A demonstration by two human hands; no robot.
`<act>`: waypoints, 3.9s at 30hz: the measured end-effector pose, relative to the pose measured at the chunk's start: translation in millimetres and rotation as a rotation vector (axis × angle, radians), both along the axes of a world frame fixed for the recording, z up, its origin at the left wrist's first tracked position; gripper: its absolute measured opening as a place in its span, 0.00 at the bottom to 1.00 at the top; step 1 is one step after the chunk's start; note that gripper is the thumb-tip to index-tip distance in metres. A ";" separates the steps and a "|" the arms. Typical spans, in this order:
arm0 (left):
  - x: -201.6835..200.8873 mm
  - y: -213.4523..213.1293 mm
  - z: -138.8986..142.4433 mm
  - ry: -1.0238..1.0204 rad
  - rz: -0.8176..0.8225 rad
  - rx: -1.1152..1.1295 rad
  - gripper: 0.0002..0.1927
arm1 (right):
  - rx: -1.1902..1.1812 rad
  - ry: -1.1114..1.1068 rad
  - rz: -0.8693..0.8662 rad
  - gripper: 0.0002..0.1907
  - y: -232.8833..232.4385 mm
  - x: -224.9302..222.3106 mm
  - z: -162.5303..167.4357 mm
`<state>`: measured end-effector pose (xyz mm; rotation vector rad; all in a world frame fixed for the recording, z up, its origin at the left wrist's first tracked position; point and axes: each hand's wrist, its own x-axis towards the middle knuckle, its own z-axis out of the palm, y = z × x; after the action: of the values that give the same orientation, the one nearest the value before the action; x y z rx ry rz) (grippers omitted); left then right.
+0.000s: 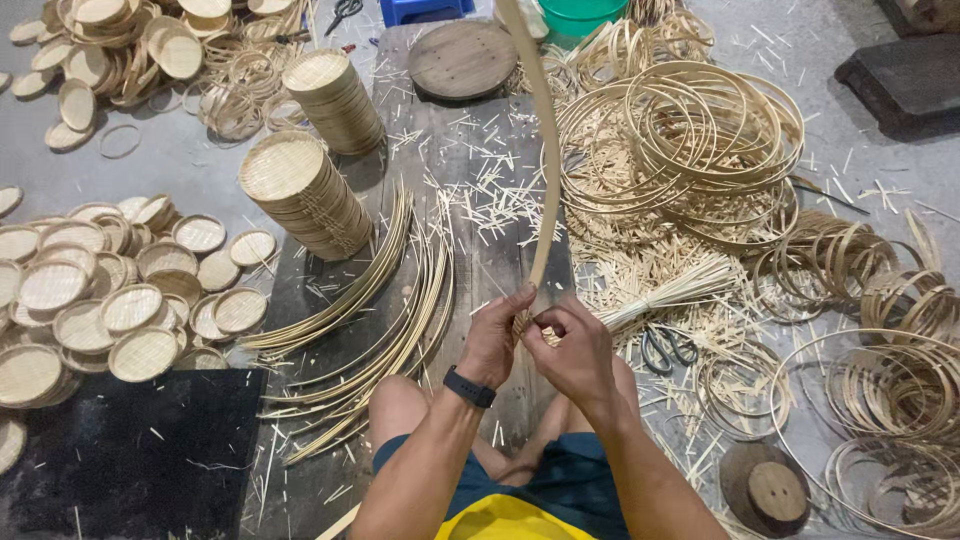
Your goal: The person sits on the workshop floor and bends long thin bamboo strips into circular hoops, joining the ends and wrapping the joint with a narrow bamboo tie. They flex and shape each hoop by hand, then set it with the pile of finished bamboo rims and pick up the next strip.
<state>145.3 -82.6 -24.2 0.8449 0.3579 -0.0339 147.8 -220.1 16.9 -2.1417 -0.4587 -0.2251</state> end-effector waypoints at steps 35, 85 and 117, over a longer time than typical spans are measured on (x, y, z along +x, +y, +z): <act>-11.1 -19.2 112.9 -0.686 0.364 1.205 0.16 | 1.301 0.535 0.110 0.07 -22.6 74.5 8.0; -12.2 113.4 7.5 -0.264 0.802 -0.187 0.14 | 0.993 0.647 -0.535 0.31 -210.3 1.7 -97.9; -127.7 307.1 75.0 -0.580 0.262 0.091 0.21 | 0.570 -0.074 -0.059 0.12 -175.5 104.5 22.2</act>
<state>17.6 224.6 50.8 0.8524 -0.0798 0.4661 252.3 -395.6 39.1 -1.5924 -0.3241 -0.4157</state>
